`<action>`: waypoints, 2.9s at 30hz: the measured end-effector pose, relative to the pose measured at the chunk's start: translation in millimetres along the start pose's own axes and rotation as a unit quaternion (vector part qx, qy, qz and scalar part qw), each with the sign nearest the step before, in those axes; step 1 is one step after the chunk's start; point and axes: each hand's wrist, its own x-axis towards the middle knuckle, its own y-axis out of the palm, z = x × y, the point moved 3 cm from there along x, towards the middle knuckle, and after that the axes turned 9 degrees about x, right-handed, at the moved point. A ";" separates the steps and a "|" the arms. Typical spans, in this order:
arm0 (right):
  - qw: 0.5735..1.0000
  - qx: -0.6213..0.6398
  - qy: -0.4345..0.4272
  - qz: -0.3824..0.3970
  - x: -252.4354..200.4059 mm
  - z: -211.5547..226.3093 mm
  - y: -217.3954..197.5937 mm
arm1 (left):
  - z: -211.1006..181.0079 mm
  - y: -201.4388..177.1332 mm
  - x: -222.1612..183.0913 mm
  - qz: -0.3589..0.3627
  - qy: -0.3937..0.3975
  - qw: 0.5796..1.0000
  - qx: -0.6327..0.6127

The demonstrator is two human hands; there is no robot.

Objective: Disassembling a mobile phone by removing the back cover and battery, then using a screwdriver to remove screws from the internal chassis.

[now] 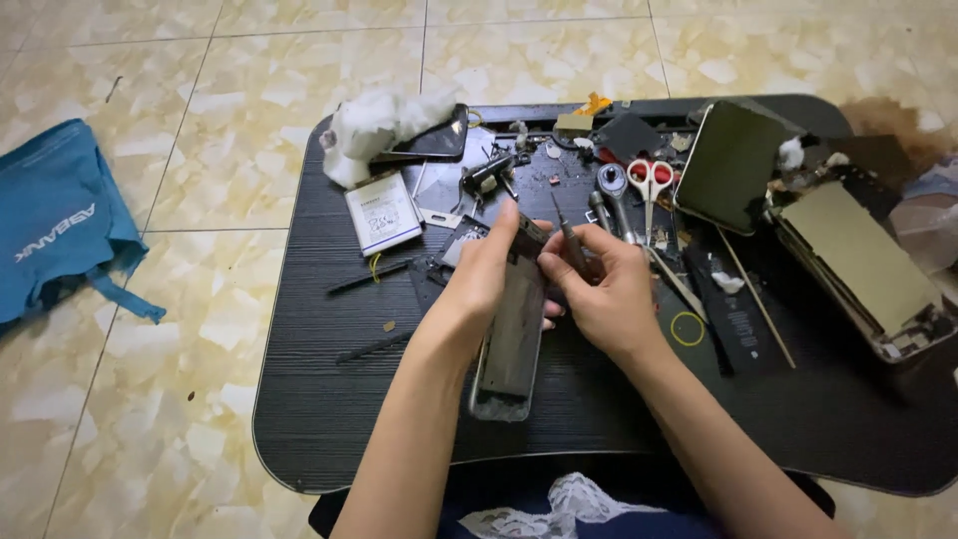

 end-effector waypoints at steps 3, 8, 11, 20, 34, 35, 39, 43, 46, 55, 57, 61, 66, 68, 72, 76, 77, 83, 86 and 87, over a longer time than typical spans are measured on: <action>1.000 0.018 -0.013 0.019 4.6 9.8 8.4 | -3.5 -4.0 6.0 0.007 0.017 1.000 0.002; 0.999 -0.003 -0.035 0.024 34.7 15.5 21.9 | -13.6 -24.8 10.5 -0.012 0.023 0.999 -0.036; 0.996 -0.040 -0.066 0.033 74.3 14.0 30.9 | -19.7 -53.3 15.9 -0.024 0.017 0.997 -0.073; 0.947 -0.272 -0.087 0.147 191.7 -4.3 100.7 | -49.2 -121.4 23.2 -0.090 0.037 0.982 -0.160; 0.961 -0.224 -0.070 0.147 197.8 -8.6 100.8 | -39.3 -123.9 36.7 -0.048 0.059 0.981 -0.177; 0.973 -0.183 -0.045 0.131 194.0 -7.4 91.4 | -39.2 -120.3 34.9 -0.042 0.054 0.979 -0.192; 0.989 -0.109 -0.002 0.101 153.7 12.8 57.7 | -34.7 -101.0 31.8 -0.001 0.055 0.976 -0.209; 0.992 -0.032 0.035 0.119 87.3 21.4 26.4 | -21.2 -75.6 32.9 0.039 0.059 0.970 -0.231; 0.991 0.076 0.051 0.097 39.1 26.5 9.6 | -12.2 -59.4 26.0 0.068 0.059 0.972 -0.217; 0.999 0.050 -0.003 0.020 -12.2 47.9 -34.2 | 10.2 -22.2 14.5 0.217 0.076 0.954 -0.192; 0.999 0.047 -0.008 0.027 -14.9 58.9 -32.0 | 10.8 -18.1 12.4 0.225 0.083 0.955 -0.173; 0.999 0.041 -0.019 0.009 -21.8 83.3 -22.3 | 5.3 -13.3 4.9 0.228 0.073 0.958 -0.159; 0.999 0.023 -0.017 0.035 -18.8 87.3 -23.3 | -13.0 -13.6 -7.7 0.133 0.046 0.989 0.053; 0.999 0.023 -0.020 0.036 -18.1 85.1 -23.1 | -20.3 -15.4 -11.9 0.113 0.041 0.989 0.085; 0.998 0.010 -0.017 0.055 -16.4 87.4 -24.8 | -25.7 -22.4 -13.7 0.068 0.027 0.986 0.149; 0.998 -0.004 -0.018 0.067 -13.9 88.8 -25.4 | -36.3 -17.7 -24.3 0.061 0.030 0.982 0.176; 0.997 -0.006 -0.018 0.070 -14.1 89.6 -24.8 | -35.7 -16.6 -23.8 0.064 0.034 0.981 0.180; 0.997 -0.010 -0.025 0.068 -14.0 89.3 -27.3 | -30.7 -12.5 -19.8 0.072 0.039 0.976 0.201; 0.997 -0.011 -0.025 0.068 -13.5 91.7 -27.9 | -32.5 -9.4 -21.2 0.065 0.035 0.976 0.206; 0.997 -0.012 -0.027 0.069 -13.1 92.6 -28.0 | -33.2 -8.5 -22.2 0.056 0.030 0.978 0.198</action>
